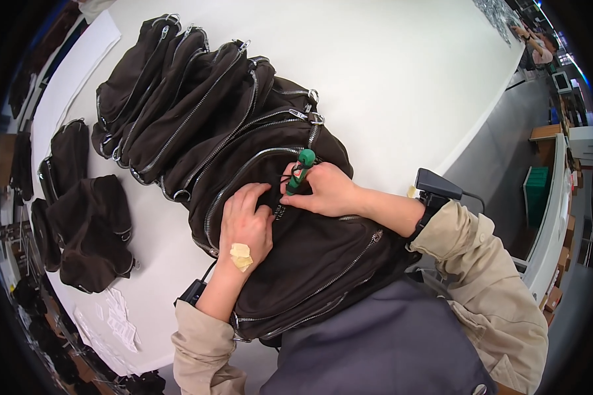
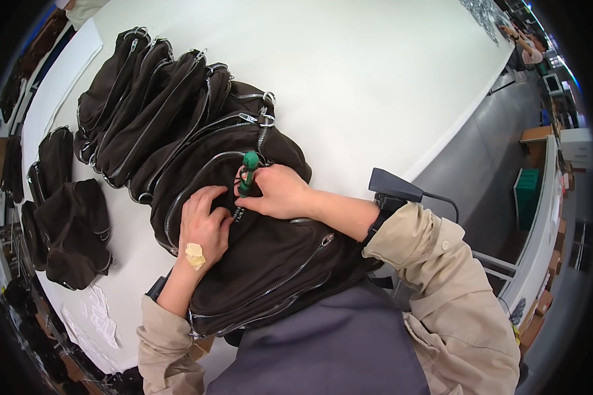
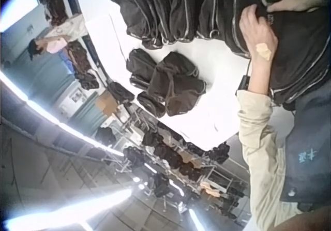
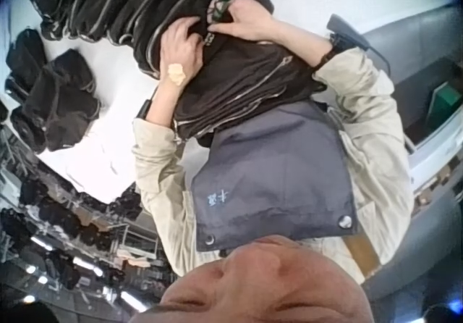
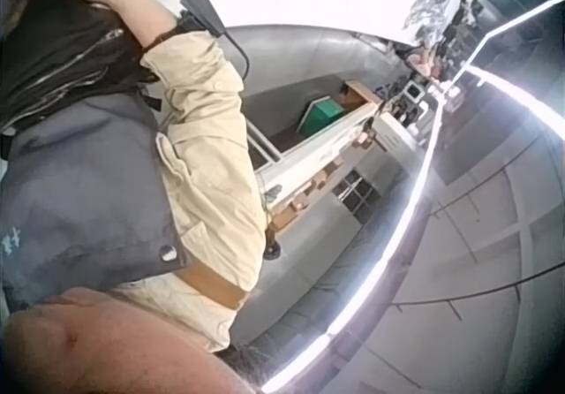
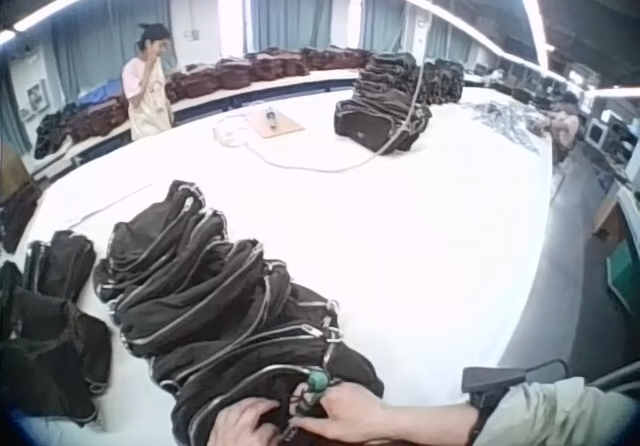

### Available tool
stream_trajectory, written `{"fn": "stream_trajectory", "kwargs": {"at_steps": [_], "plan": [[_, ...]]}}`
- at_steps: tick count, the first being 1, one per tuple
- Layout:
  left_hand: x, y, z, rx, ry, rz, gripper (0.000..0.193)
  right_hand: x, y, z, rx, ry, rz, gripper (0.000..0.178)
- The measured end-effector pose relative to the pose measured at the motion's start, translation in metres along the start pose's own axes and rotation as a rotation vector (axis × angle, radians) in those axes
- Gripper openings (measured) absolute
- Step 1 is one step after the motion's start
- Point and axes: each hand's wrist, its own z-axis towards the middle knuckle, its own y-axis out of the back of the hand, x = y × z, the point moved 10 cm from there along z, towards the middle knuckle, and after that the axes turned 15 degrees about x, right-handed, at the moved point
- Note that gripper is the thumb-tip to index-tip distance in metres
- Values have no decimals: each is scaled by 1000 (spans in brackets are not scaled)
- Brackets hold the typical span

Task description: Inspect and assemble a series of small black zippered bags in a factory workshop environment.

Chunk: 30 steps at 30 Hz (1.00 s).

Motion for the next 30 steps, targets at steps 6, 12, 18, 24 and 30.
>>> {"fn": "stream_trajectory", "kwargs": {"at_steps": [6,12,18,24,30], "plan": [[-3,-6,2,-11,-6,33,12,-2,-1,-1,6,-21,26,22],[-6,-10,-1,5,-15,111,10,-6,-3,0,14,-46,66,22],[0,4,-5,-58,-31,-9,13,-5,0,-1,-6,-6,49,22],[0,8,-10,-15,-7,-44,19,-4,0,-2,-8,-7,44,22],[3,2,-2,-2,79,71,25,-5,-1,-2,4,-29,49,22]]}}
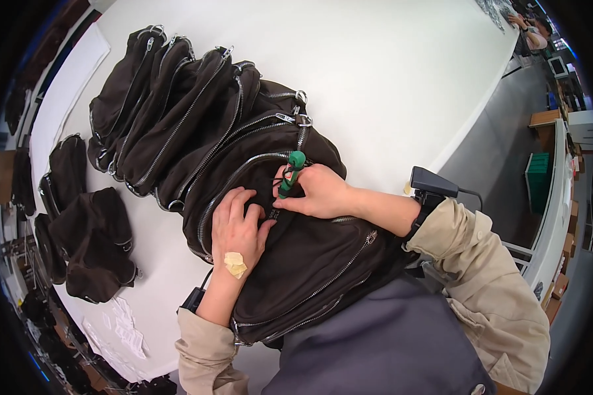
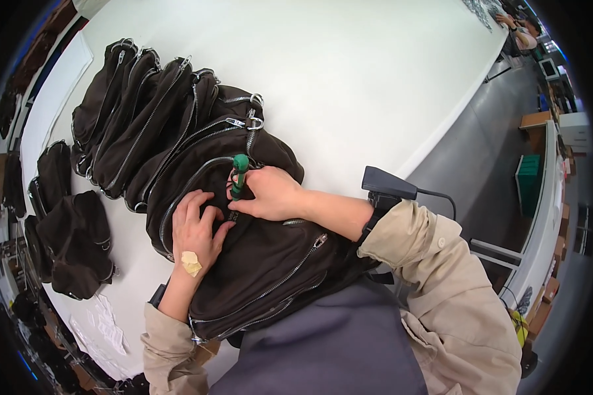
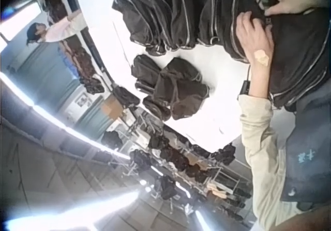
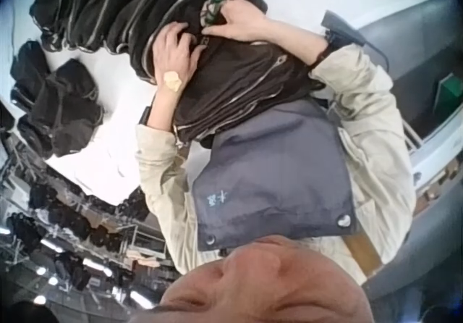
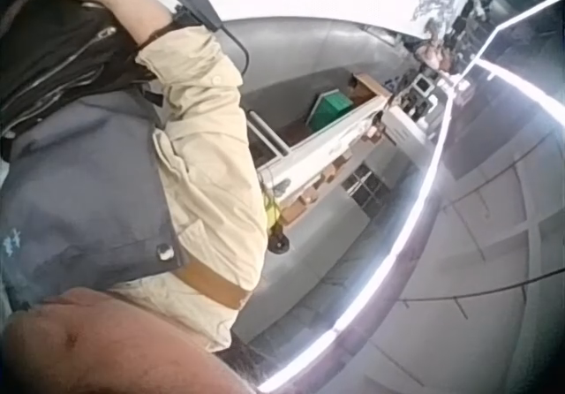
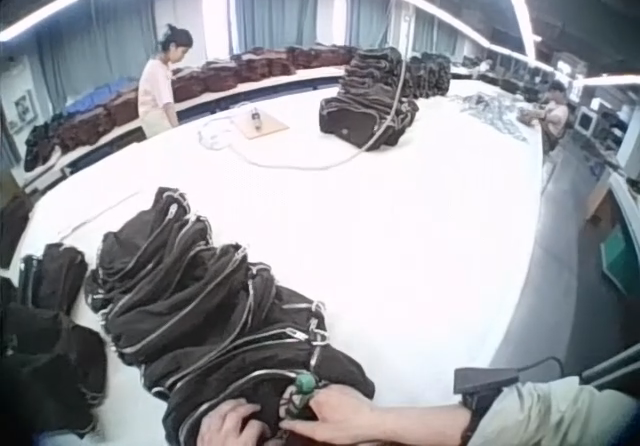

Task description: Inspect and assemble a series of small black zippered bags in a factory workshop environment.

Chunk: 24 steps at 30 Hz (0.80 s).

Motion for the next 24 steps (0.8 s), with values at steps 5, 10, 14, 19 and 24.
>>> {"fn": "stream_trajectory", "kwargs": {"at_steps": [5,10,14,19,24], "plan": [[1,9,-3,-121,-41,76,14,-4,0,2,3,11,12,24],[110,86,-110,-825,344,-622,18,0,10,-1,-45,81,50,23],[153,97,-215,-1091,620,-423,34,20,10,-4,-18,147,105,25],[80,91,-150,-613,326,-228,9,53,24,-16,84,71,379,27],[-2,41,-24,-71,-202,-44,24,76,58,-49,-149,116,478,25]]}}
